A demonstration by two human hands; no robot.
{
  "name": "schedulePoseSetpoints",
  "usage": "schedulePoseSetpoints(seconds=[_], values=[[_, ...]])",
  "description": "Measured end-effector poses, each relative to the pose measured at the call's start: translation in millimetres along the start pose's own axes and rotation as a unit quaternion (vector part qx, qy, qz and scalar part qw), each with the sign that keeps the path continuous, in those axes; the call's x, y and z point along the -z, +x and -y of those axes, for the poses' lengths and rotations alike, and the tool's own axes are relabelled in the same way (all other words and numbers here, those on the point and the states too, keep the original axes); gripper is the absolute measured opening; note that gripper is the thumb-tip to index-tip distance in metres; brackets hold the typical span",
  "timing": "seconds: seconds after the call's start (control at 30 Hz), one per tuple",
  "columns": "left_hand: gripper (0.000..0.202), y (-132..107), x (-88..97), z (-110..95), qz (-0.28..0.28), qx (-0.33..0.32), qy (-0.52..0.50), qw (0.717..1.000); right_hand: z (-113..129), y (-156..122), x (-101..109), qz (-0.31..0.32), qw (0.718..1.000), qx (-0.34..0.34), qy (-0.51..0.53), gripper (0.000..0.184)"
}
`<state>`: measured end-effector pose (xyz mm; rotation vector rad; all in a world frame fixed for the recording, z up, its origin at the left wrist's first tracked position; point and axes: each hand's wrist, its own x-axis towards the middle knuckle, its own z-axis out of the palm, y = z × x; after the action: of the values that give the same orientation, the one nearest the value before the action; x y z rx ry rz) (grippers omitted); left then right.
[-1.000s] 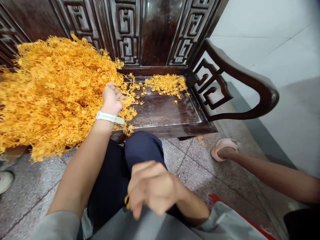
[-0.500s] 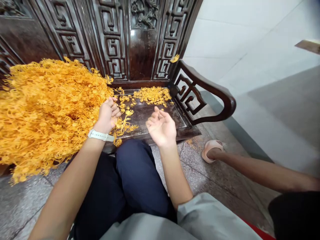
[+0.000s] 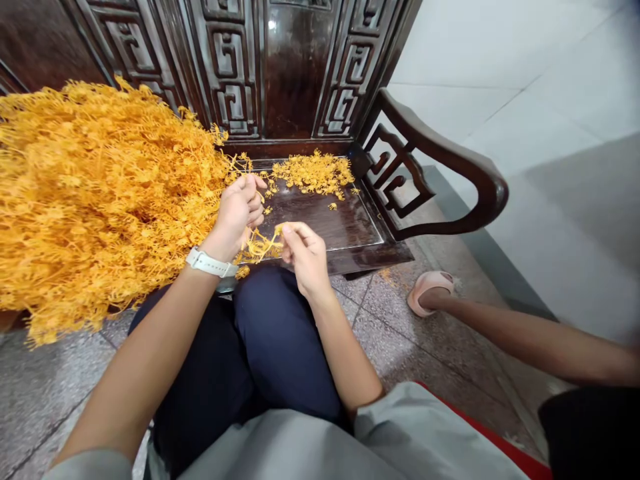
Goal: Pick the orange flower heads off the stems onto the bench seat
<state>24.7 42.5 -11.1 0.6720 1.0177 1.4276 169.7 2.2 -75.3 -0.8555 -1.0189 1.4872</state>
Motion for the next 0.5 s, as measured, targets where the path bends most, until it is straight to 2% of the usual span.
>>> schedulePoseSetpoints(seconds=[0.07, 0.13, 0.2, 0.23, 0.27, 0.3, 0.33, 0.4, 0.43, 0.47, 0.5], values=[[0.030, 1, 0.3, 1, -0.011, -0.011, 0.002, 1.000, 2, -1, 6, -0.018, 0.998, 0.049, 0.018, 0.028], [0.030, 3, 1.4, 1, -0.044, -0.017, -0.011, 0.999, 8, -8, 13, 0.001, 0.993, 0.114, 0.008, 0.027], [0.032, 9, 4.7, 1, -0.080, -0.010, -0.038, 0.996, 17, -21, 14, 0.088, 0.975, 0.194, -0.059, 0.022], [0.032, 14, 8.0, 1, -0.100, -0.001, -0.057, 0.993, 22, -30, 12, 0.159, 0.955, 0.236, -0.082, 0.023], [0.033, 20, 12.5, -1, -0.122, 0.013, -0.077, 0.989, 27, -41, 8, 0.248, 0.923, 0.283, -0.084, 0.028], [0.032, 27, 18.3, -3, -0.148, 0.025, -0.098, 0.984, 32, -53, 3, 0.351, 0.873, 0.331, -0.067, 0.032], [0.032, 33, 25.3, -5, -0.174, 0.031, -0.117, 0.977, 37, -64, -2, 0.457, 0.806, 0.373, -0.041, 0.035], [0.032, 45, 40.6, -12, -0.210, 0.029, -0.140, 0.967, 51, -81, -10, 0.634, 0.650, 0.418, -0.025, 0.036], [0.031, 48, 47.5, -15, -0.210, 0.022, -0.143, 0.967, 59, -84, -12, 0.693, 0.584, 0.420, -0.043, 0.033], [0.031, 49, 53.1, -18, -0.201, 0.011, -0.141, 0.969, 68, -82, -11, 0.735, 0.535, 0.412, -0.062, 0.028], [0.031, 49, 56.8, -20, -0.188, 0.003, -0.138, 0.973, 78, -76, -8, 0.764, 0.503, 0.398, -0.065, 0.021]])
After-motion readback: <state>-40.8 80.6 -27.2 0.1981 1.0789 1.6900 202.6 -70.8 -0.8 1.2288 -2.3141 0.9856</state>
